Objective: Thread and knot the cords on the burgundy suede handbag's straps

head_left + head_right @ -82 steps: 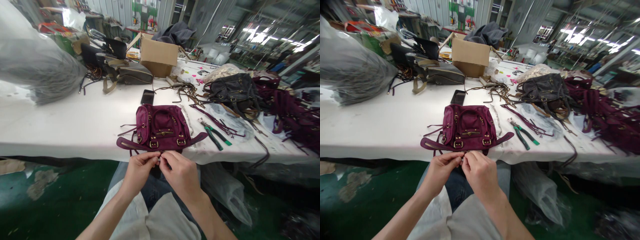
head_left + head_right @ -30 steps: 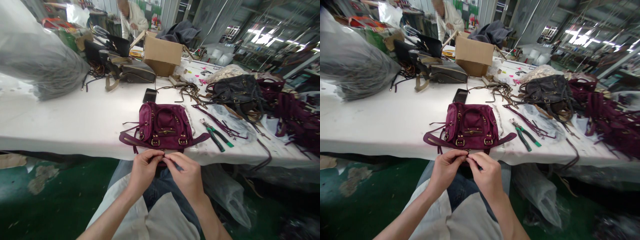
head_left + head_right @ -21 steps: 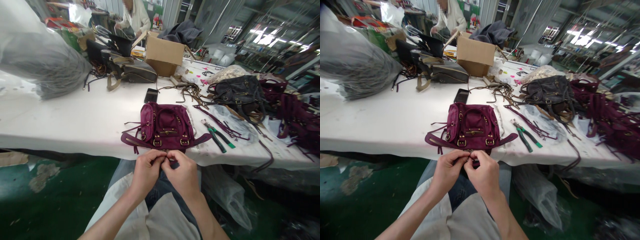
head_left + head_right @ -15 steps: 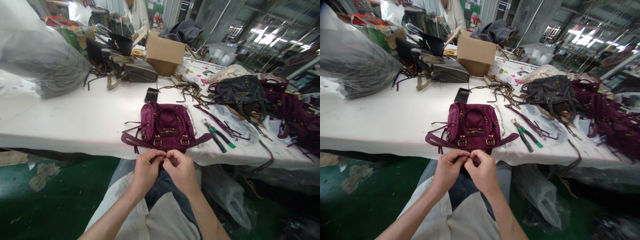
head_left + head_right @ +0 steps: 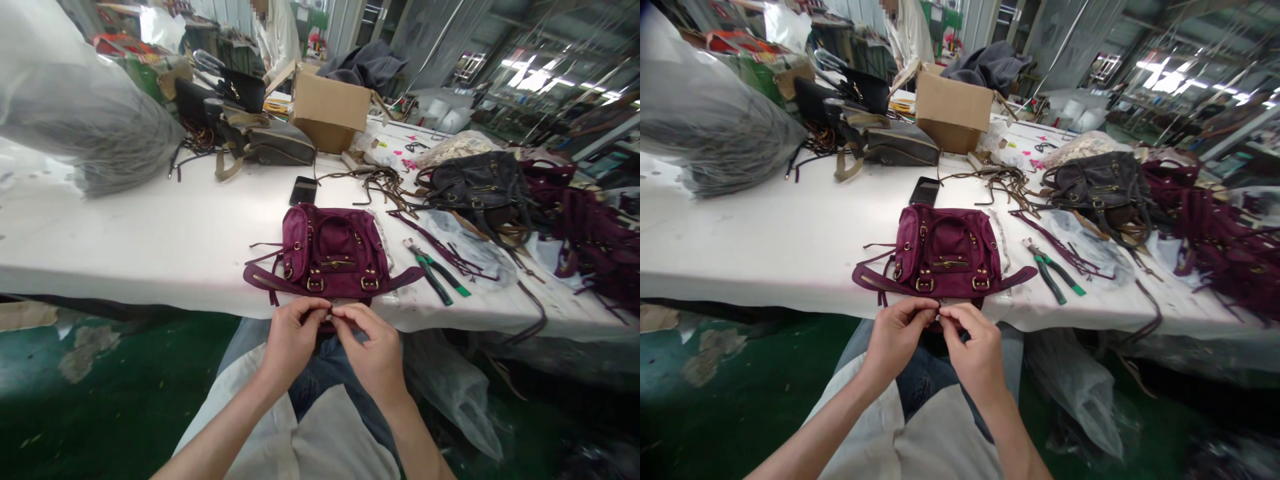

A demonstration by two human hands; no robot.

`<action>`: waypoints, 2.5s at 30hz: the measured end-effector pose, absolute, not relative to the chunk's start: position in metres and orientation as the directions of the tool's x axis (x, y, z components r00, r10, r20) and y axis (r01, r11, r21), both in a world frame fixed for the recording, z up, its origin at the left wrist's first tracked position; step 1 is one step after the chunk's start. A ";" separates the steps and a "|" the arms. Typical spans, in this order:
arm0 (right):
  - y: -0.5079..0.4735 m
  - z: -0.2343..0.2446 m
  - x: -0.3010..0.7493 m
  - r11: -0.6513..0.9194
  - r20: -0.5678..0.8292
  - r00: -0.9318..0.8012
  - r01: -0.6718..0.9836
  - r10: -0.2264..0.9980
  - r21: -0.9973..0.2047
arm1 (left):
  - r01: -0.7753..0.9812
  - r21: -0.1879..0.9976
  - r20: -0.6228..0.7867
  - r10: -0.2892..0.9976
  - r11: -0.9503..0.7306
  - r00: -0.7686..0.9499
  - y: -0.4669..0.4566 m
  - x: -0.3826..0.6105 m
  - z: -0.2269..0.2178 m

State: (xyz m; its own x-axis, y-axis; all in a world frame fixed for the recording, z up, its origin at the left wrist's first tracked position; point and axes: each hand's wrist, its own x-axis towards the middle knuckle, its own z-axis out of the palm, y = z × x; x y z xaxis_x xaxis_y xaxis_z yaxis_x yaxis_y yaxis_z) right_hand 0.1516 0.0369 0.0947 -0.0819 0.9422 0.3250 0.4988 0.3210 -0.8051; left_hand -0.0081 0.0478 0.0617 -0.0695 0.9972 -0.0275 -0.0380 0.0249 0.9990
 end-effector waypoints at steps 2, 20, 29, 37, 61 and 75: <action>0.037 0.098 0.150 0.350 0.360 -0.088 0.528 0.929 -0.774 | -0.025 1.000 -0.014 0.998 0.012 -0.066 0.048 -0.008 0.063; 0.032 0.096 0.141 0.393 0.459 -0.116 0.720 0.881 -0.572 | 0.054 0.992 0.111 0.994 -0.111 -0.014 0.047 -0.010 0.073; 0.044 0.098 0.134 0.272 0.368 -0.045 0.758 0.929 -0.593 | 0.096 0.988 0.126 0.992 -0.125 -0.005 0.044 -0.010 0.082; 0.051 0.093 0.148 0.023 -0.017 -0.096 0.401 0.995 -0.916 | 0.070 0.995 0.080 0.996 -0.078 -0.034 0.047 -0.009 0.071; 0.056 0.090 0.161 -0.159 -0.183 -0.141 0.171 0.973 -0.972 | 0.044 0.999 -0.018 0.998 0.020 -0.052 0.047 -0.007 0.066; 0.041 0.103 0.142 0.302 0.337 -0.060 0.610 0.940 -0.733 | 0.041 0.999 -0.013 0.997 0.016 -0.079 0.045 -0.005 0.068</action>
State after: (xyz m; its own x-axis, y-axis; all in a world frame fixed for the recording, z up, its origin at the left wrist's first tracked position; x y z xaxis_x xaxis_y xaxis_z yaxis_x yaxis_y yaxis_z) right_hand 0.1415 0.0413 0.1026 -0.0601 0.9397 0.3368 0.6099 0.3017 -0.7328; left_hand -0.0054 0.0450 0.0676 -0.0790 0.9968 -0.0125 0.0406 0.0158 0.9991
